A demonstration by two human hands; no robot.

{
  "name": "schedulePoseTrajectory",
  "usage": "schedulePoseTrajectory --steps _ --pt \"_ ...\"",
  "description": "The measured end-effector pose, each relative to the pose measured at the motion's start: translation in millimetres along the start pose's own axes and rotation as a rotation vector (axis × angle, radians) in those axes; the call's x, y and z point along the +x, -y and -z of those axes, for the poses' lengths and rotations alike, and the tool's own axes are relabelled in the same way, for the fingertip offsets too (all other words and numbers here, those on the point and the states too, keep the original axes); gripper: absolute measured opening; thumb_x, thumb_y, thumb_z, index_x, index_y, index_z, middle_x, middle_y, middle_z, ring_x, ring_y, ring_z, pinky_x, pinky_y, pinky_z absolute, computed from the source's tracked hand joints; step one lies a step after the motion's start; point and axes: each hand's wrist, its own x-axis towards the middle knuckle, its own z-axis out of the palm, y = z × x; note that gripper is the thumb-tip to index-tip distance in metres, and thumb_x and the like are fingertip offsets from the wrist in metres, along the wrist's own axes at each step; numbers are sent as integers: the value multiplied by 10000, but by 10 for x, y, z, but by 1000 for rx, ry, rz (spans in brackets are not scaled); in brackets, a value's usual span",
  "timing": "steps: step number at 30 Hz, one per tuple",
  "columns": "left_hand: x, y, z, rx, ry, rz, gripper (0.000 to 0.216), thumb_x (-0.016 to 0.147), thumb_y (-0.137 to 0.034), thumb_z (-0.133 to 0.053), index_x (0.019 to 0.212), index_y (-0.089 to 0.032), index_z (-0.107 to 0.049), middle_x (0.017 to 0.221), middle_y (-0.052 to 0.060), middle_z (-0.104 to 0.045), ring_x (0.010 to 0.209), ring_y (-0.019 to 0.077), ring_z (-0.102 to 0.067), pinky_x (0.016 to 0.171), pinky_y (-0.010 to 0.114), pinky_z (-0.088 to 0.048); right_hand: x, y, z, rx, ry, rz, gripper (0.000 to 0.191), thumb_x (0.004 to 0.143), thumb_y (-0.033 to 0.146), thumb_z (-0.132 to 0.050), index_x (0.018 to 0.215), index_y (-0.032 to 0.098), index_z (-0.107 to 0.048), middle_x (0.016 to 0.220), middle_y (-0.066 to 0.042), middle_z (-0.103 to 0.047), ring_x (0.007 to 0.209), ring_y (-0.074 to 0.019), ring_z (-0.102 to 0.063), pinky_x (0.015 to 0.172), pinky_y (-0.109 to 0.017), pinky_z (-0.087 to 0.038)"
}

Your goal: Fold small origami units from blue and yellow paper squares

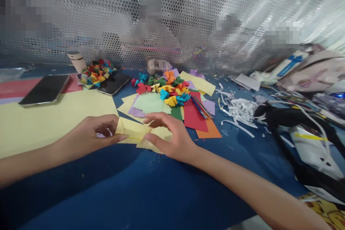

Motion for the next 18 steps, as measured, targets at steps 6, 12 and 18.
schedulePoseTrajectory --steps 6,12,18 --pt "30 -6 37 -25 -56 -26 243 801 -370 -670 708 -176 -556 655 -44 -551 567 82 -493 516 175 -435 107 41 33 -86 -43 -12 172 847 277 -696 995 192 -718 919 -40 -754 823 -152 -719 726 -233 -581" --pt "106 21 -63 -139 -95 -67 201 815 -373 -673 809 -180 -618 683 -41 -574 571 80 -512 506 168 -436 155 16 32 -74 -60 -33 186 841 332 -699 935 173 -724 848 -34 -745 717 -127 -697 663 -213 -550" --pt "189 146 -171 -303 -89 2 249 792 -398 -701 879 -174 -635 735 -20 -631 590 90 -542 494 173 -428 156 -101 17 -30 -94 -95 212 892 353 -618 938 168 -711 815 -36 -731 732 -117 -682 648 -198 -528"
